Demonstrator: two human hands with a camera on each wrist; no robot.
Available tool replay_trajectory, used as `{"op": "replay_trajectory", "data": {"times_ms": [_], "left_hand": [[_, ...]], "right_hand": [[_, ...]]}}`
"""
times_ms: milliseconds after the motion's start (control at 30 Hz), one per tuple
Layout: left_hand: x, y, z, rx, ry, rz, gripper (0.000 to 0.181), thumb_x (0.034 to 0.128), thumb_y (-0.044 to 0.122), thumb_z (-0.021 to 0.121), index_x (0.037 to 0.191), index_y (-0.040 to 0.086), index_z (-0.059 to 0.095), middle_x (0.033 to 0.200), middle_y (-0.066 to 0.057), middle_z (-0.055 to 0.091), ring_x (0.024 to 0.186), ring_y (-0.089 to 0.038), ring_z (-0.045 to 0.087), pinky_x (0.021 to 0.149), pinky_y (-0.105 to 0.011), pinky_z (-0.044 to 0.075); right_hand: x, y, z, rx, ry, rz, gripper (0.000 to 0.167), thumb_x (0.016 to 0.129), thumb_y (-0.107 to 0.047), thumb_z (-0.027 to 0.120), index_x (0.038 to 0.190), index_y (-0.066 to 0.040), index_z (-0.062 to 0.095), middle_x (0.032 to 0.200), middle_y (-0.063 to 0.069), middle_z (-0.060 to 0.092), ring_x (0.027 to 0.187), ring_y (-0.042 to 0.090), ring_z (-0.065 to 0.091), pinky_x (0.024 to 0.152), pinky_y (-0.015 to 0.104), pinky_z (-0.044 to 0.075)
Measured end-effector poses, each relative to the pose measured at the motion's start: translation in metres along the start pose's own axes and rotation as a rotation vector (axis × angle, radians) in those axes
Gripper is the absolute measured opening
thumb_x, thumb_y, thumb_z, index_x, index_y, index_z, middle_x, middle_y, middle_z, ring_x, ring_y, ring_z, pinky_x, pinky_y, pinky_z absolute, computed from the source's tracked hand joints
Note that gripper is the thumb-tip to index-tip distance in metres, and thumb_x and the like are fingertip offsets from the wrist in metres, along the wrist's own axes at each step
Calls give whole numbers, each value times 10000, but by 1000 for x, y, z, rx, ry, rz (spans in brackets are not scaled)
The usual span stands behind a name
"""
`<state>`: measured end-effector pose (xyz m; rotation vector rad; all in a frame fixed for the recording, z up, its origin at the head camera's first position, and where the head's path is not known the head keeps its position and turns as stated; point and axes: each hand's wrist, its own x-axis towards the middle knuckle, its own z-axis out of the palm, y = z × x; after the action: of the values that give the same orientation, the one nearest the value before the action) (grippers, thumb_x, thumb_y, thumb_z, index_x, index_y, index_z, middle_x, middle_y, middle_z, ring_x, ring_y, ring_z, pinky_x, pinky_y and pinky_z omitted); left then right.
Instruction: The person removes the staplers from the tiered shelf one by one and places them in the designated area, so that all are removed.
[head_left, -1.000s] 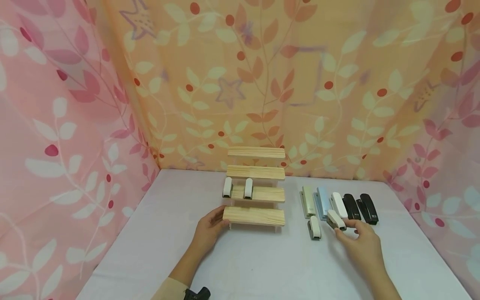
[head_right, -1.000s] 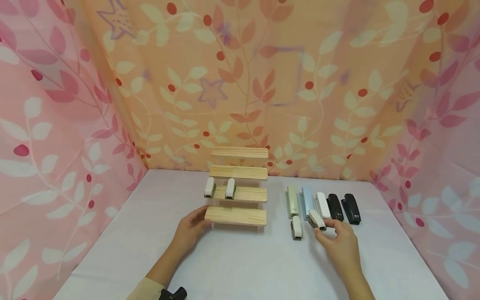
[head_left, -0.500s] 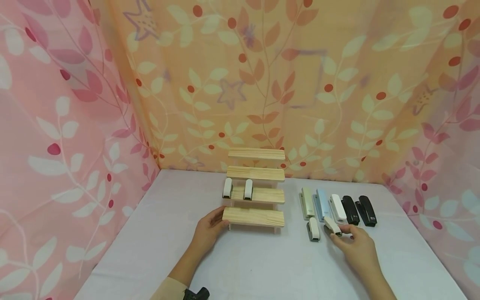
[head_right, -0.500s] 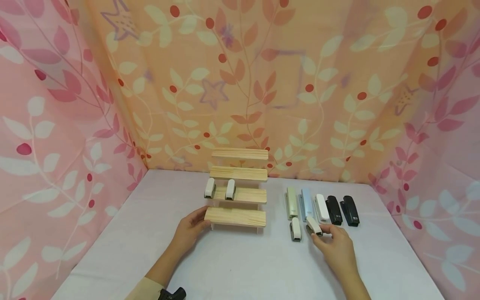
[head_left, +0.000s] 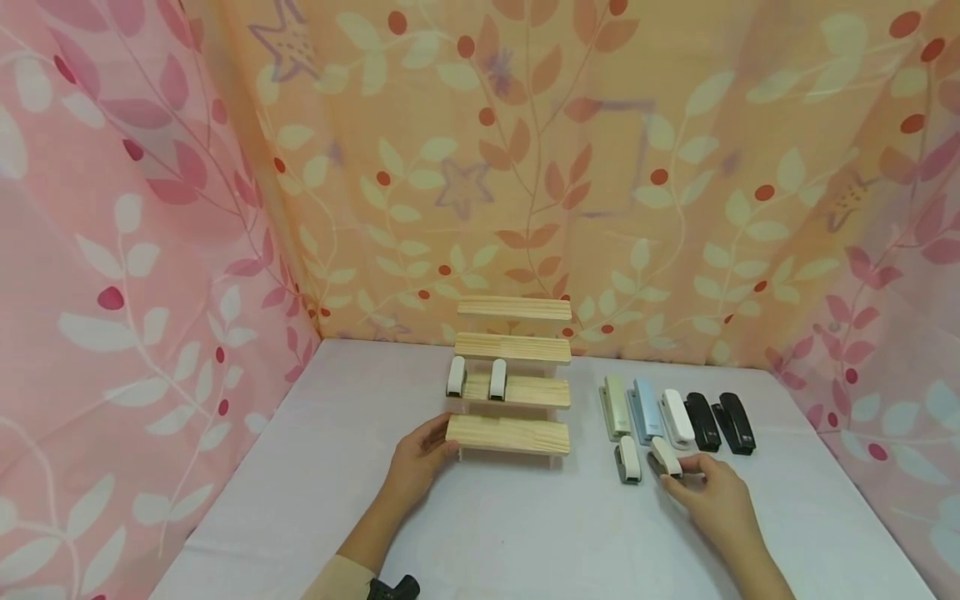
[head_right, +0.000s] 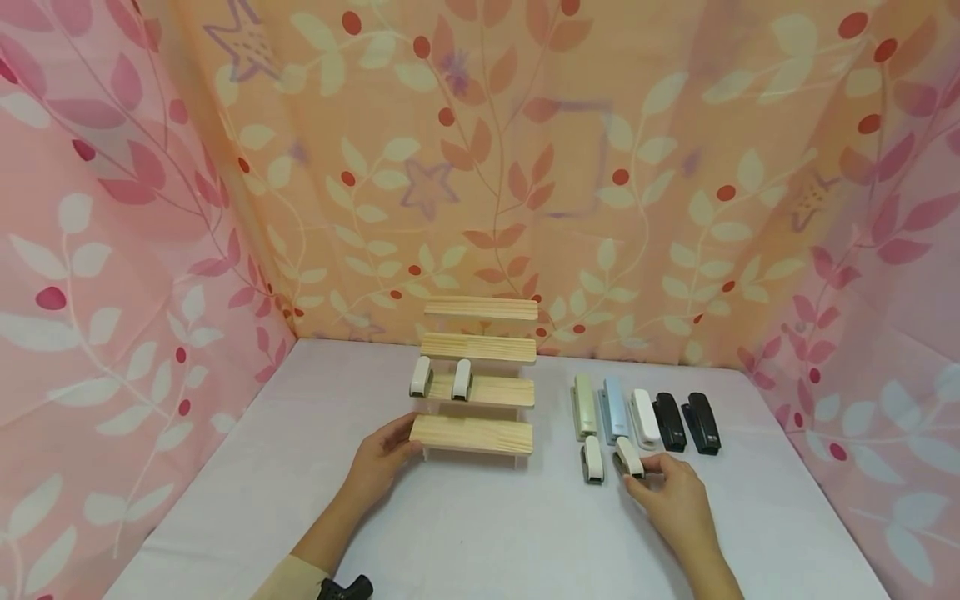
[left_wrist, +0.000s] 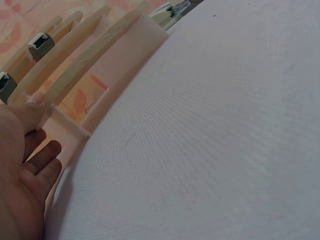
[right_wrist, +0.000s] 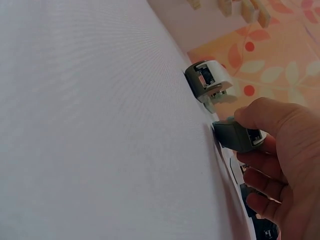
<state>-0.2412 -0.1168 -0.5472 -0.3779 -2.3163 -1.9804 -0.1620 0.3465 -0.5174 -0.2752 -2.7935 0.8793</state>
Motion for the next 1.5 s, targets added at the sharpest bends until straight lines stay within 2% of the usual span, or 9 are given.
{"op": "replay_trajectory", "data": {"times_ms": [467,800,1000,1100,1233,1333,1500], "left_hand": [[-2,0,1,7,-4,4,605,908,240,787,1452,90,570,1437,-109,609,1337,-285,579,1079,-260,519],[-5,1,0,13,-5,-8,599,913,242,786,1455,106,570,1432,-113,612,1334,-283,582,1084,-272,518],[-5,0,0,3,-9,-1,592,914,233,785,1450,97,574,1435,-107,611,1335,-281,580,1085,-274,517],[-4,0,1,-7,-15,14,595,916,229,783,1450,76,569,1442,-119,604,1336,-297,579,1085,-279,517],[-2,0,2,-16,-13,12,599,910,230,787,1448,78,572,1436,-112,610,1331,-293,582,1082,-269,519],[-1,0,1,-14,-16,4,606,912,242,786,1453,76,567,1438,-101,609,1333,-279,582,1082,-260,516],[1,0,0,1,-16,21,614,924,238,771,1459,37,547,1452,-144,592,1334,-314,577,1092,-287,513]], "right_hand": [[-5,5,6,-24,-34,0,539,795,-473,866,1062,-42,683,1086,168,707,1025,359,627,848,568,529],[-3,10,12,-54,-36,-40,468,785,-430,878,1010,-71,679,991,91,707,948,290,611,780,480,503],[-6,5,5,-41,-66,-22,534,798,-481,863,1071,-59,682,1075,141,721,1063,384,627,892,582,515],[-8,0,-6,-22,-85,-15,628,828,-533,825,1167,-28,667,1198,218,698,1182,456,590,964,644,489],[-7,-13,-21,-32,-54,-63,655,882,-513,782,1268,-2,644,1310,294,631,1246,521,530,999,683,454],[-4,-28,-31,-50,-18,-113,620,911,-478,764,1277,6,642,1316,304,620,1253,540,508,1004,711,430],[3,-61,-45,-54,13,-185,594,953,-508,702,1274,-12,647,1316,271,632,1281,523,489,1017,744,405]]}}
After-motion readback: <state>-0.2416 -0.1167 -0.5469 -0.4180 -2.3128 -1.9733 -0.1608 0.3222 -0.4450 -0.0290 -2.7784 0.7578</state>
